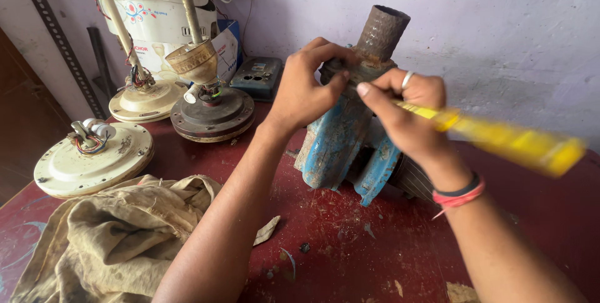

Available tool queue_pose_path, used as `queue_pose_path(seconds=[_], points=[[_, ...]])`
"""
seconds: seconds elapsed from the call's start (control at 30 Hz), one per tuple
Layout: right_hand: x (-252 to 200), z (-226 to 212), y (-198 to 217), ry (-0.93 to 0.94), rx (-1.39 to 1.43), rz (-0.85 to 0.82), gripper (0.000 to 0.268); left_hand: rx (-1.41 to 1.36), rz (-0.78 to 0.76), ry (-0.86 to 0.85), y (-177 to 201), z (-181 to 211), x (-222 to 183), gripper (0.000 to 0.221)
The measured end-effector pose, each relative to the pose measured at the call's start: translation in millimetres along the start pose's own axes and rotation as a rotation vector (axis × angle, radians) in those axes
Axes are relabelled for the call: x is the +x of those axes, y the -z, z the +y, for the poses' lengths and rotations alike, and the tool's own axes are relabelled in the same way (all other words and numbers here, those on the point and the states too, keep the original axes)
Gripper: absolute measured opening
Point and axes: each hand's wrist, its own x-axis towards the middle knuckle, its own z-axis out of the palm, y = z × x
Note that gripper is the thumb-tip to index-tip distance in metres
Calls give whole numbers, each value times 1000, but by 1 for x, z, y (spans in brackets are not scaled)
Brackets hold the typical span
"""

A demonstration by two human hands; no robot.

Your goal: The person uses a yellow screwdriver to scrape rust and debris from a blue metal component. They then use a small abrasive pad to scrub the same area. The person continues scraping and scrubbing the component throughout the clip.

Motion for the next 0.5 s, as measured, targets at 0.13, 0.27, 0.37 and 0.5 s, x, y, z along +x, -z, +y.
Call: queue_pose_path(seconds=[0.13, 0.27, 0.37, 0.5], points=[[11, -12, 25, 33, 290, 175, 16, 25, -90, -27, 12, 0, 3, 17], [-2, -23, 51, 51, 328, 260, 20, 79, -114, -168, 16, 4, 3, 23], [-34, -19, 41, -42, 133, 227, 35, 27, -140, 3, 18, 4, 6, 20], [-103, -17, 10, -212, -148, 167, 27, -108, -170, -28, 23, 5, 9, 16]])
